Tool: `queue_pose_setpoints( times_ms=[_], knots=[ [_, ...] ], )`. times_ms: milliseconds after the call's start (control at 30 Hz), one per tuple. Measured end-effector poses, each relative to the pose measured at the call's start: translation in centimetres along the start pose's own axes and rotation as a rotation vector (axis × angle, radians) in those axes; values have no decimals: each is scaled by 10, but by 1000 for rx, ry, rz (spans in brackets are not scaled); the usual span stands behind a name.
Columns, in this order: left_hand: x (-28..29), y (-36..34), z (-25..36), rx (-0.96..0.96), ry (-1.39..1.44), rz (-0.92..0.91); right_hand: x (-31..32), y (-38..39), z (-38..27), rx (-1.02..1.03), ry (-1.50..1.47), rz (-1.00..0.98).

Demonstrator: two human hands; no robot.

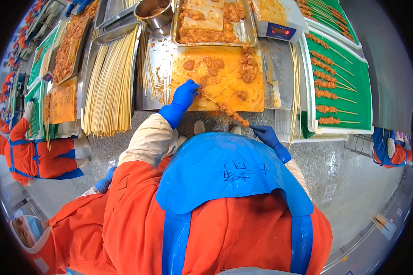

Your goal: The recorder is skewering pieces of marinated meat onto wooden sticks in an industrial food production setting.

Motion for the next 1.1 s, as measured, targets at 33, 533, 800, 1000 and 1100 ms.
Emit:
queue_pose_setpoints(
  times_ms=[33,533,800,1000,1100],
  knots=[
    [2,1,-4,1,-6,6,-2,3,-1,-12,19,9],
    [-2,10,3,-41,-38,-126,13,-21,-7,3,58,-67],
    [-12,17,-10,0,-61,-146,-14,-25,-99,65,542,-46],
    [-13,12,2,-78,-149,-154,-44,-50,-97,133,570,-19],
    [-7,14,0,-50,12,-116,-47,-55,-85,108,441,-48]
  ],
)
Point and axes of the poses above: each hand's wrist, its own y-axis away from the middle knuckle, its own x-axis out of the back of the hand, z = x × y, the point moved 3 cm from there along -y, towards the middle knuckle, and after that the axes turned 6 degrees about x, right-handed, at the moved point
